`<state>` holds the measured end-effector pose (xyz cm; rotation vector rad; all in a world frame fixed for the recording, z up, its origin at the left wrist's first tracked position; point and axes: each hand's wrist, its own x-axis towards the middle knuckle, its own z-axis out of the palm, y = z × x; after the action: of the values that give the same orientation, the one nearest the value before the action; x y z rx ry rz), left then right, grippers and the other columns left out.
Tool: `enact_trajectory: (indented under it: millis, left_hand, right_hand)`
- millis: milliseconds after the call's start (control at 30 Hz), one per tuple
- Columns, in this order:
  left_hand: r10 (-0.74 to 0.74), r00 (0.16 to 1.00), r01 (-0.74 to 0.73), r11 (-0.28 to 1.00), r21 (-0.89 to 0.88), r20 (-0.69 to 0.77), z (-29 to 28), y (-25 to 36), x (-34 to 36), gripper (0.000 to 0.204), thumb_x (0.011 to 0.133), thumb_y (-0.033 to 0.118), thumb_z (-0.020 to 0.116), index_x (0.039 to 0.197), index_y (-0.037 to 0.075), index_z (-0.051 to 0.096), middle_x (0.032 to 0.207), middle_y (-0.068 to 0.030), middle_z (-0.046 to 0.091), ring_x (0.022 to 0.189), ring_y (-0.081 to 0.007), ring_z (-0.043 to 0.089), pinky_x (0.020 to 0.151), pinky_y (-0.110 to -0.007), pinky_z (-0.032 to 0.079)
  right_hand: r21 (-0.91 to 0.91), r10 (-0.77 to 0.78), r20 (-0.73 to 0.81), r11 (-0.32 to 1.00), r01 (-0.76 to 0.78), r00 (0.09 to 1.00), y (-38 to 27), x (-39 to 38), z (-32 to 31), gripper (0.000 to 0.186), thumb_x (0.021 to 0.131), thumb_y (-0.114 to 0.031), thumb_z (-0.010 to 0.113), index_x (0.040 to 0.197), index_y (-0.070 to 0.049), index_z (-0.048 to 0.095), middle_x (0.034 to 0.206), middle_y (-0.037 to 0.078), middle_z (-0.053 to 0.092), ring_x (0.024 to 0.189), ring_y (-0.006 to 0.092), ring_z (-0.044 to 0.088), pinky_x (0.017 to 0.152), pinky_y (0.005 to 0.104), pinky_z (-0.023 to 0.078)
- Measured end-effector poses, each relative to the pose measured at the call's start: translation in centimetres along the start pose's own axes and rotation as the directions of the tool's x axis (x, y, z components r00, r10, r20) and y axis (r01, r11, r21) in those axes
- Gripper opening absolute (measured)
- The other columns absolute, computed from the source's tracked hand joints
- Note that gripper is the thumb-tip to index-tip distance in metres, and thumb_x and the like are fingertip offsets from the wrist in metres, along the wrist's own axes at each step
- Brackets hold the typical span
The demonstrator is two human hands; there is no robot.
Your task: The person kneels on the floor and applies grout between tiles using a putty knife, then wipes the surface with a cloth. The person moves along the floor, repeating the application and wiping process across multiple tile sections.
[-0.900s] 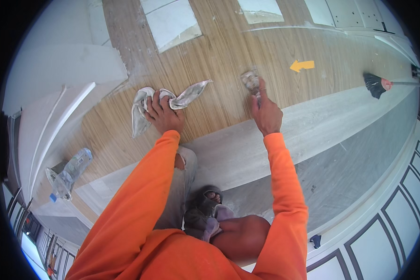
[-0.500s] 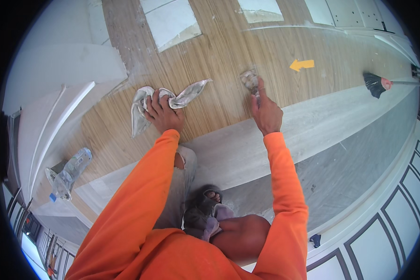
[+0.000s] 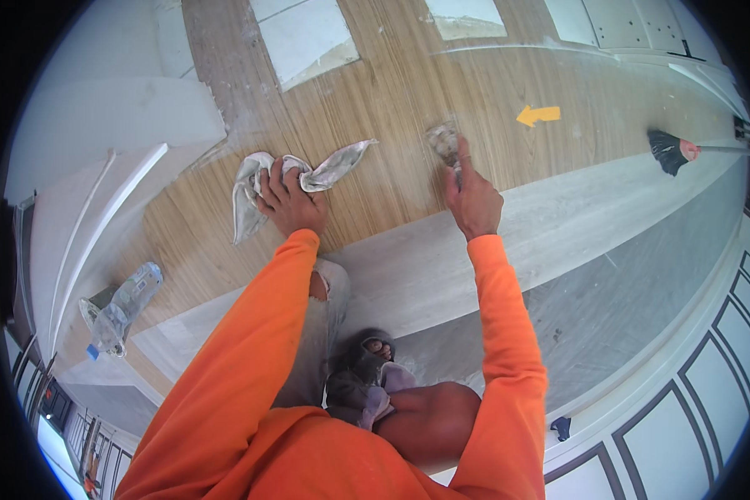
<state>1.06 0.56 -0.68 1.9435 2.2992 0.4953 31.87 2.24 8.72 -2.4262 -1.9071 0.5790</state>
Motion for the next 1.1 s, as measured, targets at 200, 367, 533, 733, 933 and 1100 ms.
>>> enact_trajectory:
  millis: [200, 367, 533, 733, 933, 1100]
  left_hand:
    - [-0.001, 0.999, 0.001, 1.000, 0.005, 0.039, -0.3, -0.2, 0.0, 0.046, 0.083, 0.030, 0.065, 0.126, 0.016, 0.055, 0.161, -0.0061, 0.041, 0.153, -0.0398, 0.029, 0.117, -0.069, 0.019]
    - [-0.001, 0.999, 0.001, 1.000, -0.007, 0.049, -0.7, 0.0, 0.0, 0.044, 0.085, 0.030, 0.064, 0.126, 0.016, 0.055, 0.160, -0.0064, 0.043, 0.153, -0.0401, 0.029, 0.117, -0.068, 0.019]
    - [0.000, 0.999, -0.001, 1.000, 0.027, 0.038, -0.6, -0.4, 0.0, 0.046, 0.082, 0.028, 0.065, 0.126, 0.016, 0.055, 0.161, -0.0070, 0.041, 0.154, -0.0398, 0.028, 0.118, -0.067, 0.020]
    - [-0.001, 1.000, 0.001, 1.000, 0.028, 0.031, -0.8, -0.7, -0.1, 0.044, 0.080, 0.030, 0.066, 0.121, 0.018, 0.058, 0.160, -0.0035, 0.042, 0.153, -0.0389, 0.030, 0.118, -0.068, 0.020]
    - [0.019, 0.999, -0.017, 0.999, 0.033, -0.041, -0.5, -1.0, -0.1, 0.045, 0.079, 0.029, 0.066, 0.121, 0.018, 0.058, 0.160, -0.0041, 0.043, 0.152, -0.0388, 0.032, 0.117, -0.068, 0.021]
    - [0.004, 1.000, -0.004, 0.999, 0.032, -0.001, -0.9, -1.0, -0.1, 0.045, 0.078, 0.027, 0.067, 0.121, 0.018, 0.058, 0.159, -0.0046, 0.043, 0.152, -0.0386, 0.032, 0.117, -0.068, 0.021]
  right_hand:
    - [-0.026, 0.017, 0.023, 1.000, -0.016, 1.000, -0.4, 0.0, -0.1, 0.068, 0.104, -0.036, 0.056, 0.166, -0.034, 0.027, 0.080, 0.014, 0.073, 0.069, 0.0397, 0.071, 0.062, 0.0535, 0.055]
    - [-0.025, -0.045, 0.027, 0.999, 0.045, 0.999, 0.3, -0.3, 0.1, 0.068, 0.104, -0.038, 0.056, 0.166, -0.032, 0.027, 0.081, 0.015, 0.074, 0.069, 0.0402, 0.071, 0.063, 0.0539, 0.055]
    - [0.041, 0.025, 0.044, 0.999, -0.027, 0.999, -0.5, -1.9, 1.0, 0.067, 0.104, -0.038, 0.056, 0.165, -0.032, 0.029, 0.080, 0.016, 0.073, 0.069, 0.0414, 0.071, 0.063, 0.0536, 0.054]
    - [0.060, 0.050, 0.063, 0.997, -0.054, 0.997, -1.0, -3.1, 1.3, 0.065, 0.104, -0.038, 0.056, 0.164, -0.032, 0.032, 0.079, 0.015, 0.073, 0.068, 0.0404, 0.071, 0.064, 0.0523, 0.055]
    - [0.001, 0.004, 0.063, 1.000, -0.004, 0.998, -1.4, -2.7, 0.9, 0.064, 0.104, -0.038, 0.056, 0.164, -0.033, 0.033, 0.078, 0.014, 0.073, 0.067, 0.0392, 0.070, 0.063, 0.0524, 0.054]
    - [-0.007, -0.006, 0.067, 1.000, 0.006, 0.998, -1.6, -2.7, 0.7, 0.065, 0.104, -0.039, 0.056, 0.164, -0.033, 0.032, 0.079, 0.014, 0.073, 0.067, 0.0391, 0.070, 0.061, 0.0529, 0.054]
